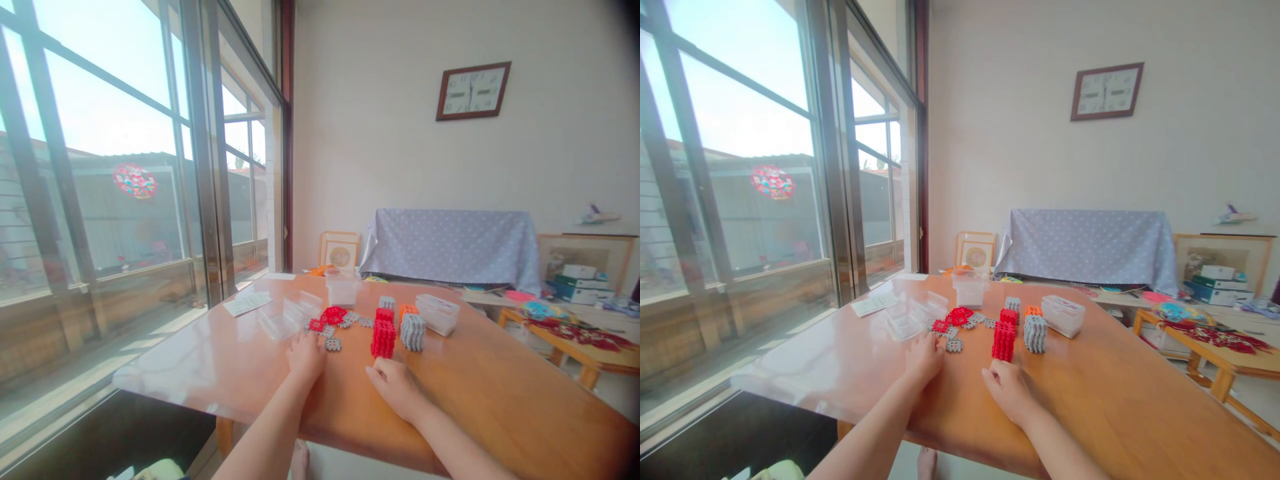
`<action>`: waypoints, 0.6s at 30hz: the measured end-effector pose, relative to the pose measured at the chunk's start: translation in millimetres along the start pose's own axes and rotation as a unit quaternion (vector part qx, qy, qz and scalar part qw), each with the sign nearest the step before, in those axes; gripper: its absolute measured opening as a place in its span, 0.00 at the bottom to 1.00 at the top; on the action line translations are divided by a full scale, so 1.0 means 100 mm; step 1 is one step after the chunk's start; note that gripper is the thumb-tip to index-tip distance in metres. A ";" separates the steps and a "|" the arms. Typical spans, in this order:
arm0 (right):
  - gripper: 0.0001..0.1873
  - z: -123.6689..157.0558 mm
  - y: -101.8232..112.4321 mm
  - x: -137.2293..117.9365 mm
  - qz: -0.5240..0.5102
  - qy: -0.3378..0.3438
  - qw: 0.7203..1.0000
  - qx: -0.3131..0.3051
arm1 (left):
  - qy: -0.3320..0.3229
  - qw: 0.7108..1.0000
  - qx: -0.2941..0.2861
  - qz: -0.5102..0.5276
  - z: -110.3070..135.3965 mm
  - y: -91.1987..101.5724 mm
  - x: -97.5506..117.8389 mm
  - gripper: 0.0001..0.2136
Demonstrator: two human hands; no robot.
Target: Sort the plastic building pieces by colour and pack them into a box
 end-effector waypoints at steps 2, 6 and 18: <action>0.21 0.00 0.00 -0.01 0.000 -0.002 1.000 0.004 | -0.016 1.000 0.004 0.021 -0.05 -0.03 0.03 0.09; 0.20 0.00 -0.02 -0.02 0.005 0.000 1.000 0.000 | -0.070 0.996 0.007 0.052 -0.27 -0.06 0.21 0.09; 0.13 -0.10 -0.27 0.15 0.026 0.022 0.998 -0.060 | -0.127 0.991 -0.042 -0.005 -1.24 -0.72 0.82 0.16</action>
Point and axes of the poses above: each hand's wrist, its own z-axis away from the middle knuckle, its own y-axis out of the back of the hand, x = y × z, the point moved 7 cm from there along -z, towards the middle knuckle, and after that the axes turned 11 degrees about x, right-handed, at the moved point
